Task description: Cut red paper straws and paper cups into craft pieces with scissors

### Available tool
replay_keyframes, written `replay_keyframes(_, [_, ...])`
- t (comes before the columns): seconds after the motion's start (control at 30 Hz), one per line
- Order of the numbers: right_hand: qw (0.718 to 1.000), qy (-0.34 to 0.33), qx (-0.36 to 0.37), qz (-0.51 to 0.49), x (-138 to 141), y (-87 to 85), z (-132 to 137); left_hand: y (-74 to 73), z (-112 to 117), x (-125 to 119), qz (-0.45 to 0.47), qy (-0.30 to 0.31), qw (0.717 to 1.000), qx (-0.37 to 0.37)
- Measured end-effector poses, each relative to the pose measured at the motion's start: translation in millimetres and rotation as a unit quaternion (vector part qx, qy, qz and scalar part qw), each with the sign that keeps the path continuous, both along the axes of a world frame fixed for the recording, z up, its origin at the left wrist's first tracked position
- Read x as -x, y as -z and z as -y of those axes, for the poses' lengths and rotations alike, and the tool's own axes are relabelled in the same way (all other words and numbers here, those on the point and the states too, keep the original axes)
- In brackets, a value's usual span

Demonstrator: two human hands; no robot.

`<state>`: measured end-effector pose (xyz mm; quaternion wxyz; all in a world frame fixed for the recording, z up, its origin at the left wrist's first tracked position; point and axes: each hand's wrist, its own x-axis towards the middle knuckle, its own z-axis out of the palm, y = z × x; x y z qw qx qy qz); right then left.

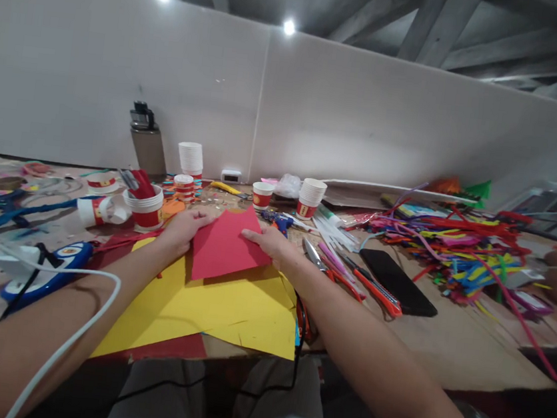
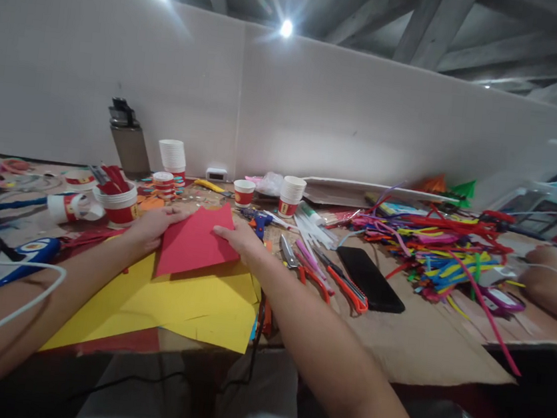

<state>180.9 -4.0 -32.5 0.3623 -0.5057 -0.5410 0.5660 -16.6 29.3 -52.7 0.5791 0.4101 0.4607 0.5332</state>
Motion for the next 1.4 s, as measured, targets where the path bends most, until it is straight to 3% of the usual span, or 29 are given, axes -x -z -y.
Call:
replay_keyframes(0.1, [0.998,0.010,-0.025,0.049,-2,-4.0,1,0.3,2,1,-0.201,-0.019,0.978,-0.050])
replay_keyframes(0.23, [0.981,-0.001,-0.031,0.190,-5,-7.1,0,-4.3,5,2,-0.413,-0.037,0.902,-0.121])
replay_keyframes(0.33, [0.959,-0.005,-0.018,0.283,-7,-9.4,0,-7.6,6,3,-0.509,-0.033,0.840,-0.185])
replay_keyframes(0.4, [0.945,-0.005,-0.021,0.327,-7,-11.1,2,-7.6,7,3,-0.523,-0.019,0.826,-0.208])
replay_keyframes(0.5, [0.922,-0.008,-0.047,0.385,-7,-14.0,6,-4.2,8,3,-0.499,0.001,0.838,-0.220])
replay_keyframes(0.63, [0.877,-0.015,-0.113,0.467,-6,-17.0,11,2.0,7,2,-0.509,-0.012,0.823,-0.252])
replay_keyframes(0.73, [0.842,-0.013,-0.154,0.517,-7,-16.1,11,4.5,7,0,-0.549,-0.011,0.784,-0.289])
replay_keyframes(0.83, [0.817,-0.011,-0.172,0.550,-7,-14.0,10,4.5,12,-5,-0.606,0.030,0.732,-0.311])
replay_keyframes(1.07, [0.781,-0.003,-0.201,0.591,-4,-15.7,12,0.2,23,-14,-0.670,0.030,0.672,-0.315])
replay_keyframes(1.23, [0.765,0.012,-0.264,0.587,-1,-9.2,9,-0.5,26,-16,-0.684,0.015,0.661,-0.310])
replay_keyframes(1.4, [0.757,-0.064,-0.387,0.523,4,-0.3,8,-3.9,25,-12,-0.665,0.012,0.673,-0.323])
